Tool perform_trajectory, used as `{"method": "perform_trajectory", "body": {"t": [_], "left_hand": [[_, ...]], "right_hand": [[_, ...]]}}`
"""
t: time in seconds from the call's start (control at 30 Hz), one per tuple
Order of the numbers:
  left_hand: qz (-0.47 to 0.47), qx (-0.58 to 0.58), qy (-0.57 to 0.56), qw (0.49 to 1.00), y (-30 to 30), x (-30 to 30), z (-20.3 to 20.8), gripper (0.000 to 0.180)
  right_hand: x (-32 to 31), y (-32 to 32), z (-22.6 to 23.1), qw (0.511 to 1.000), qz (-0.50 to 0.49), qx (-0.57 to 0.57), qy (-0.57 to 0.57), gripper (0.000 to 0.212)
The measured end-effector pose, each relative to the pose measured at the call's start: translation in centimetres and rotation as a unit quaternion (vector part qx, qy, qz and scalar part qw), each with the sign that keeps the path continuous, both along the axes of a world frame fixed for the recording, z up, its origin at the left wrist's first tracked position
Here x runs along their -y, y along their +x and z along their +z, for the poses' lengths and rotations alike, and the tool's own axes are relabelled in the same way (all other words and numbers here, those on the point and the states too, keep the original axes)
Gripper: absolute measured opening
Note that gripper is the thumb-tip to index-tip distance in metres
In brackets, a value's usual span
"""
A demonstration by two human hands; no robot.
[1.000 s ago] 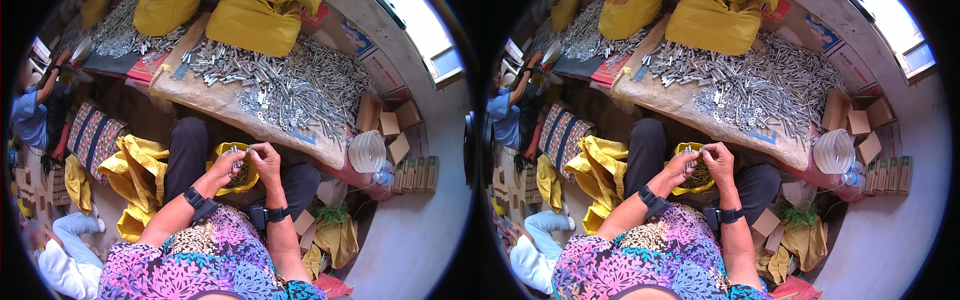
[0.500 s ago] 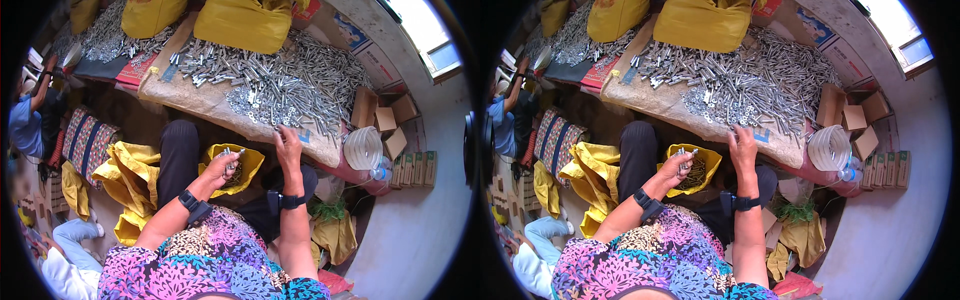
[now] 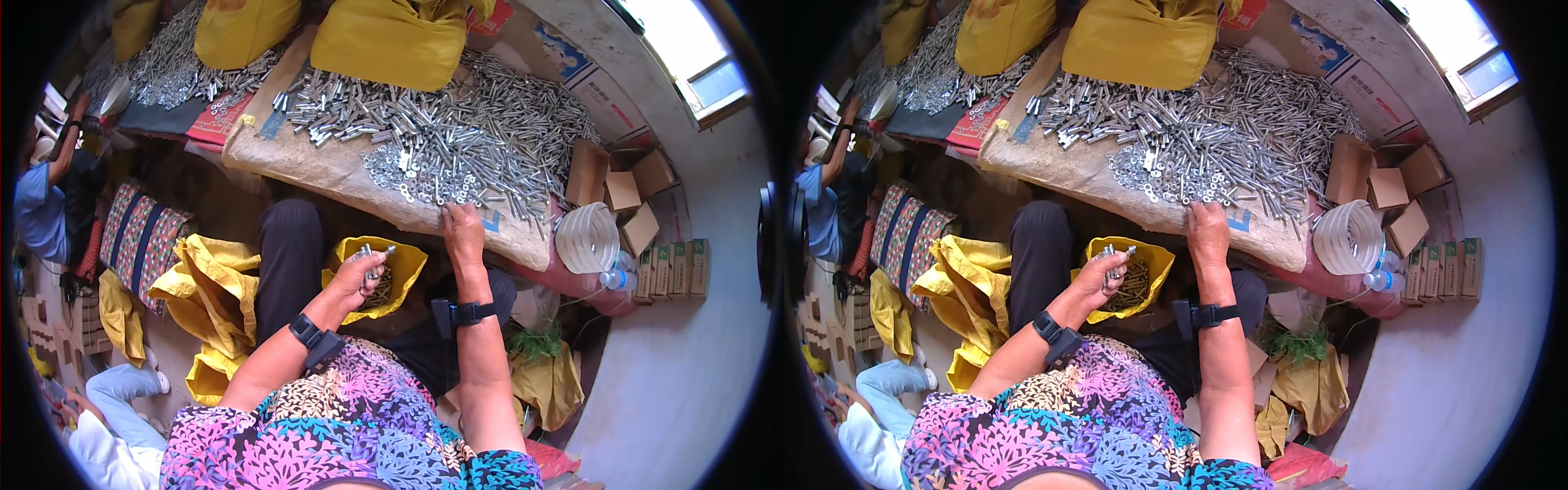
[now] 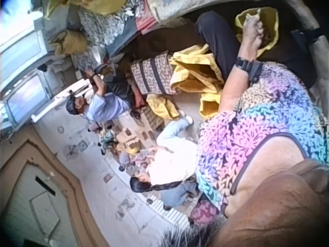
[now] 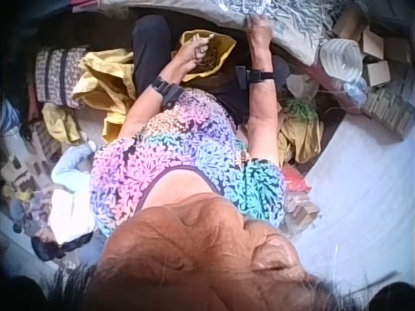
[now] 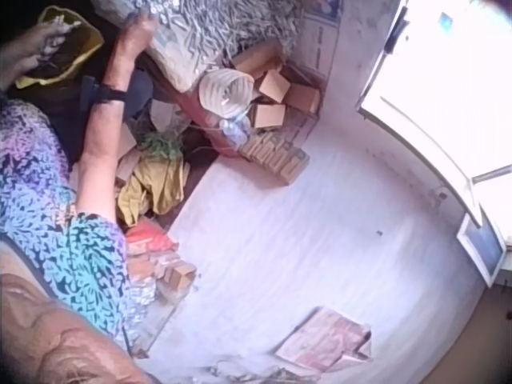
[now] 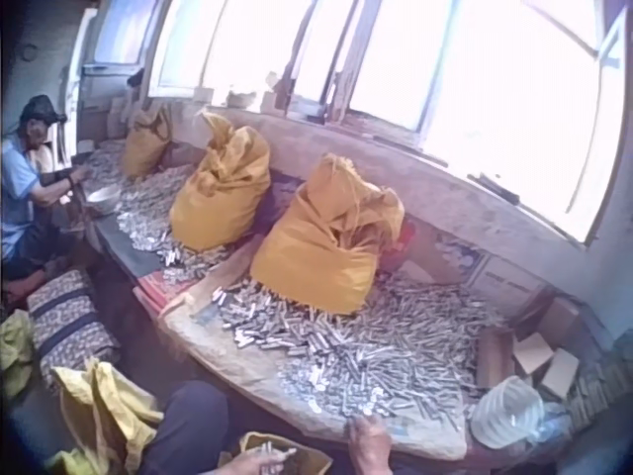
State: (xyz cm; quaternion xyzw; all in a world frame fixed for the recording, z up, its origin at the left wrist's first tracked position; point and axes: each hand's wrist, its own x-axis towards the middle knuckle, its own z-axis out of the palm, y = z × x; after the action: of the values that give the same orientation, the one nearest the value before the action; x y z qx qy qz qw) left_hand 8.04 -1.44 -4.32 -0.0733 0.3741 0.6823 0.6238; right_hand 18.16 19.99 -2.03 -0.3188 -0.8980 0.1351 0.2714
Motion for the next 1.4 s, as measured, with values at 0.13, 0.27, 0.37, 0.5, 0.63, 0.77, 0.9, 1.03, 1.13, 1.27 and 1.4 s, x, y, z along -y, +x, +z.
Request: {"method": "perform_trajectory", "body": {"t": [0.13,0.27,0.37,0.5,0.63,0.77,0.9,1.03,1.13,1.27,1.4], "left_hand": [[0.005,-0.018,-0.010,1.000,0.3,0.1,0.2,0.013],[0.007,-0.029,-0.027,0.999,0.6,0.4,0.7,0.014],[0.018,-0.032,-0.050,0.998,0.8,0.6,1.1,0.016],[0.026,-0.040,-0.037,0.998,0.8,0.9,0.3,0.018],[0.026,-0.035,-0.034,0.998,1.0,0.9,0.3,0.013],[0.015,-0.043,-0.028,0.999,1.1,1.0,0.2,0.016],[-0.001,-0.049,-0.021,0.999,1.0,1.0,0.1,0.014],[-0.015,-0.041,-0.016,0.999,1.1,1.1,0.3,0.013],[-0.016,-0.038,-0.015,0.999,0.9,1.4,0.1,0.013],[-0.020,-0.040,0.004,0.999,0.9,1.4,0.3,0.011],[-0.015,-0.044,-0.004,0.999,0.7,1.5,0.4,0.012]], "right_hand": [[0.2,-0.1,0.2,1.000,0.003,-0.012,0.017,0.013],[0.5,-0.3,0.7,1.000,-0.007,-0.014,-0.007,0.012],[1.1,-0.4,0.9,0.999,-0.001,-0.042,-0.019,0.010],[4.3,-0.4,1.9,0.982,0.047,-0.112,-0.143,0.007],[8.2,0.0,2.2,0.924,0.173,-0.139,-0.311,0.016],[9.9,0.4,2.8,0.924,0.187,-0.111,-0.316,0.017],[9.8,1.1,3.4,0.935,0.228,-0.105,-0.251,0.018],[10.2,1.5,4.3,0.947,0.239,-0.082,-0.199,0.016],[10.6,1.6,4.4,0.953,0.220,-0.063,-0.197,0.015],[11.1,1.3,4.4,0.955,0.184,-0.080,-0.220,0.013],[11.6,1.0,4.7,0.942,0.199,-0.122,-0.241,0.016]]}}
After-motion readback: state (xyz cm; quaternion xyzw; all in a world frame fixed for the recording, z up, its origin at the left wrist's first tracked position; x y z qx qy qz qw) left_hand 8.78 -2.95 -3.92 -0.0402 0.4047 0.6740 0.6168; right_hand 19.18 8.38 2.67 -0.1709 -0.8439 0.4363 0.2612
